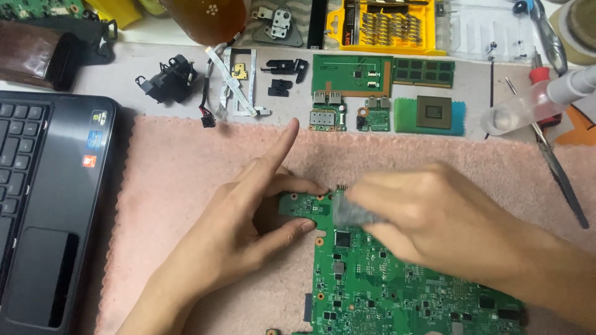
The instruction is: The person cleans a green motherboard on a pink towel using a red-handled brush and a grey sponge. They brush the surface of the board, then switch to scrubbing it with the sponge, occasionally adjusting the board's position.
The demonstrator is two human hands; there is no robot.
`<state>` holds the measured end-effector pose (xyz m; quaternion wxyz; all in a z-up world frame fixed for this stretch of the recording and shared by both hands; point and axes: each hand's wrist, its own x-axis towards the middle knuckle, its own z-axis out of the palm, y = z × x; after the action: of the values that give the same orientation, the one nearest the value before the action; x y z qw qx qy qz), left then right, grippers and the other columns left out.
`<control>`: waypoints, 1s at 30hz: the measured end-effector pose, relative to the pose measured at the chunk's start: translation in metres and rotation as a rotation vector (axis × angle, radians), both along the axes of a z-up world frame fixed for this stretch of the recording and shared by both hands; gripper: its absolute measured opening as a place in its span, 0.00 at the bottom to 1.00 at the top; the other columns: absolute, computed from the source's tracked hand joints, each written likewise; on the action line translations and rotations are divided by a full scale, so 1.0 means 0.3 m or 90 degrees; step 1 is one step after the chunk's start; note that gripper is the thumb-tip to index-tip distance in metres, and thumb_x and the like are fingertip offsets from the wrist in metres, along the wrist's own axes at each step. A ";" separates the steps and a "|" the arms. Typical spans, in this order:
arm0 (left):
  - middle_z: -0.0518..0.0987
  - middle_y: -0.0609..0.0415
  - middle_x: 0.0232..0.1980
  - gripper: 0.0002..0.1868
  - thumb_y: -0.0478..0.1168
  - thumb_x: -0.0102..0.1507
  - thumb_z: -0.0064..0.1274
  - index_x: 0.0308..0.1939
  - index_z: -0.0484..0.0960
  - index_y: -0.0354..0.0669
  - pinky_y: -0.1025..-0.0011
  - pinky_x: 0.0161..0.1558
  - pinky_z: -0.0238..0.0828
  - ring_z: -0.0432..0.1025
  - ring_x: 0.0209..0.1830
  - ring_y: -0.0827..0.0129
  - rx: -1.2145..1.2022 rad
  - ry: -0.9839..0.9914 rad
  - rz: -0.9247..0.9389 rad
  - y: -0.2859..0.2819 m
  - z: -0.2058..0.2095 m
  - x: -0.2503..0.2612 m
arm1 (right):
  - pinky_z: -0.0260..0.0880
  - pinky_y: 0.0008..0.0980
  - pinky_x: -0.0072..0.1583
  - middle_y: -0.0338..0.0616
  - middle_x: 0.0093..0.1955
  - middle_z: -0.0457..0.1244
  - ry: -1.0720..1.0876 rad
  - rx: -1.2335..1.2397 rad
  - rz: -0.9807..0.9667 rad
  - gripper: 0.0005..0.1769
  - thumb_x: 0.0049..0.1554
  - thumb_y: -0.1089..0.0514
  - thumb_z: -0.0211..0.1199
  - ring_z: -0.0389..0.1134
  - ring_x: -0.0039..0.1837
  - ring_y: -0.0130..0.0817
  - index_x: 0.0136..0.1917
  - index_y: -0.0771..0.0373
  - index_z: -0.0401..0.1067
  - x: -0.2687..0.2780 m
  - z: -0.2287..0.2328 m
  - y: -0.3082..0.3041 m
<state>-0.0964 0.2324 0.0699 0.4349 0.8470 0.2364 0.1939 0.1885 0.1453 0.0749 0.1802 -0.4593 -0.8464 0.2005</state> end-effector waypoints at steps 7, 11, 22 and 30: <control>0.94 0.57 0.66 0.59 0.39 0.70 0.71 0.93 0.43 0.45 0.61 0.77 0.73 0.86 0.70 0.62 0.006 -0.030 -0.006 0.002 -0.013 -0.001 | 0.73 0.32 0.34 0.32 0.38 0.72 -0.010 -0.022 -0.041 0.04 0.62 0.61 0.75 0.72 0.34 0.26 0.50 0.56 0.81 0.009 0.017 -0.004; 0.94 0.58 0.66 0.58 0.40 0.70 0.70 0.93 0.43 0.47 0.62 0.76 0.69 0.84 0.68 0.60 -0.009 -0.023 -0.001 0.000 -0.008 -0.004 | 0.74 0.33 0.37 0.32 0.38 0.73 0.019 -0.061 -0.034 0.03 0.63 0.59 0.73 0.74 0.35 0.27 0.51 0.54 0.83 0.009 0.021 -0.007; 0.95 0.55 0.66 0.60 0.38 0.69 0.71 0.93 0.43 0.49 0.58 0.76 0.73 0.83 0.71 0.57 -0.004 -0.047 -0.013 -0.001 -0.014 -0.003 | 0.69 0.28 0.35 0.30 0.33 0.72 0.015 -0.098 -0.089 0.03 0.63 0.56 0.74 0.69 0.31 0.23 0.45 0.52 0.84 0.024 0.015 0.001; 0.94 0.57 0.66 0.60 0.38 0.69 0.70 0.94 0.41 0.48 0.59 0.73 0.72 0.82 0.68 0.59 -0.003 -0.049 -0.016 0.003 -0.029 0.000 | 0.70 0.38 0.45 0.42 0.43 0.75 0.001 0.020 -0.155 0.05 0.63 0.61 0.74 0.74 0.41 0.39 0.51 0.64 0.82 0.028 0.056 0.020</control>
<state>-0.0965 0.2334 0.0613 0.4481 0.8409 0.2092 0.2198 0.1970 0.1513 0.0916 0.2114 -0.5556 -0.7872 0.1640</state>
